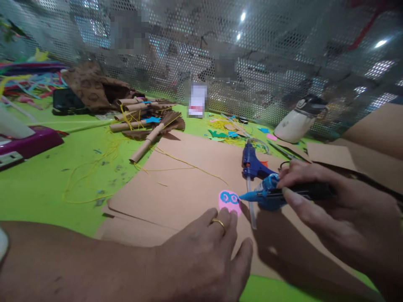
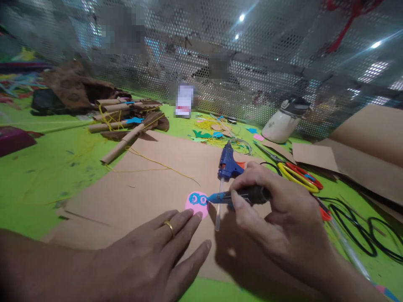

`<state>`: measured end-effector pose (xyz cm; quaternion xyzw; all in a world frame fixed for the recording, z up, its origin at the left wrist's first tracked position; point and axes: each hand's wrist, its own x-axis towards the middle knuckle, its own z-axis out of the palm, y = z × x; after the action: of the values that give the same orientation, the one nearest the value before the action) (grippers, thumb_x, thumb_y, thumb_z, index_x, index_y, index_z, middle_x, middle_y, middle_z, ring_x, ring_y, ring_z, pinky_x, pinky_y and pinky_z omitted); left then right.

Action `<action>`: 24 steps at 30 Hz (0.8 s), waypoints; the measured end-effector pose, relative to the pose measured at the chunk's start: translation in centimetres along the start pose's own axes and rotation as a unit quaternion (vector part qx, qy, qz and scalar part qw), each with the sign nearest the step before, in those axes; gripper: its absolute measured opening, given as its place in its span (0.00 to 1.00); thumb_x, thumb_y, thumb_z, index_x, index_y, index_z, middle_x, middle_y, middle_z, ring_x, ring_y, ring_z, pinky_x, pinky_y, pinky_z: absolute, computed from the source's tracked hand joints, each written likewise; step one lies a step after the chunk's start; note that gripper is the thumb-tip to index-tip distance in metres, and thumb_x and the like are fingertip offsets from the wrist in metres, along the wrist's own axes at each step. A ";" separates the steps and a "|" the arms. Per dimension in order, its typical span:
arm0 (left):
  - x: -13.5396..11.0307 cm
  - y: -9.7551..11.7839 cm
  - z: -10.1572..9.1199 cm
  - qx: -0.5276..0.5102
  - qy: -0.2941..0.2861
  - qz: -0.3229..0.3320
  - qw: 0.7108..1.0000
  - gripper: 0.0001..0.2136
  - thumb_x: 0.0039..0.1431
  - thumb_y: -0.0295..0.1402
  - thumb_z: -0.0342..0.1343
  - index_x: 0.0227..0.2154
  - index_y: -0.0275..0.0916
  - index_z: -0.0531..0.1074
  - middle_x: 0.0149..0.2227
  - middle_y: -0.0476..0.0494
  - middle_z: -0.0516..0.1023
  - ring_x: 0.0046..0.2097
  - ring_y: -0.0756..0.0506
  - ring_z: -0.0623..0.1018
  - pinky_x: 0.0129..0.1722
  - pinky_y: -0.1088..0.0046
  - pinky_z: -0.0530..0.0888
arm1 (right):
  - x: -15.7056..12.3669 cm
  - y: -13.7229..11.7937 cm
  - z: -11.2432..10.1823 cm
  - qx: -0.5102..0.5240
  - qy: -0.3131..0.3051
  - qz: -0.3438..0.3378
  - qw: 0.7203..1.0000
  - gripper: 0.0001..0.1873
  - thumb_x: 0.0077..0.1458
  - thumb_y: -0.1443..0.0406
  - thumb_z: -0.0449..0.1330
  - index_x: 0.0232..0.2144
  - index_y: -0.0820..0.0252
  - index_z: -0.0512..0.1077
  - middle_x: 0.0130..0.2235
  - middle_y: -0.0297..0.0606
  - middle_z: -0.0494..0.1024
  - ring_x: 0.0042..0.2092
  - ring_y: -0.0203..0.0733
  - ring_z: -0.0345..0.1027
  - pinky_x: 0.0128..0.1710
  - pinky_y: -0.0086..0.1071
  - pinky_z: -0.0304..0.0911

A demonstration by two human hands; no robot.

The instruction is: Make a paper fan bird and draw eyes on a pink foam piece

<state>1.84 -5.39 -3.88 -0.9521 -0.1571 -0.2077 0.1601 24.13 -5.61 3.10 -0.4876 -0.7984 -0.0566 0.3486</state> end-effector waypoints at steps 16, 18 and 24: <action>0.0 -0.2 -0.2 -0.007 -0.004 0.015 1.000 0.17 0.62 0.32 0.46 0.50 0.26 0.66 0.46 0.19 0.75 0.49 0.30 0.75 0.44 0.53 0.71 | -0.2 -0.3 0.2 0.035 0.034 0.055 0.997 0.02 0.54 0.65 0.58 0.32 0.52 0.70 0.33 0.32 0.77 0.35 0.41 0.73 0.34 0.32 0.67; 0.0 -0.2 0.0 -0.010 0.007 0.017 1.000 0.17 0.62 0.32 0.46 0.49 0.27 0.66 0.45 0.19 0.75 0.48 0.30 0.75 0.43 0.53 0.71 | -0.1 -0.2 0.2 0.029 0.034 0.057 0.997 0.01 0.54 0.65 0.58 0.32 0.52 0.70 0.33 0.33 0.77 0.35 0.42 0.74 0.34 0.33 0.67; 0.1 -0.2 -0.5 -0.013 -0.009 0.013 1.000 0.17 0.61 0.32 0.47 0.49 0.27 0.66 0.46 0.20 0.75 0.49 0.31 0.75 0.44 0.54 0.71 | 0.4 -0.1 0.5 0.016 -0.029 -0.008 0.999 0.02 0.54 0.66 0.56 0.30 0.53 0.68 0.30 0.33 0.76 0.32 0.39 0.73 0.22 0.27 0.63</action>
<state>1.68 -5.42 -3.38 -0.9578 -0.1439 -0.1990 0.1490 23.73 -5.16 3.02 -0.4774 -0.8127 -0.0328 0.3326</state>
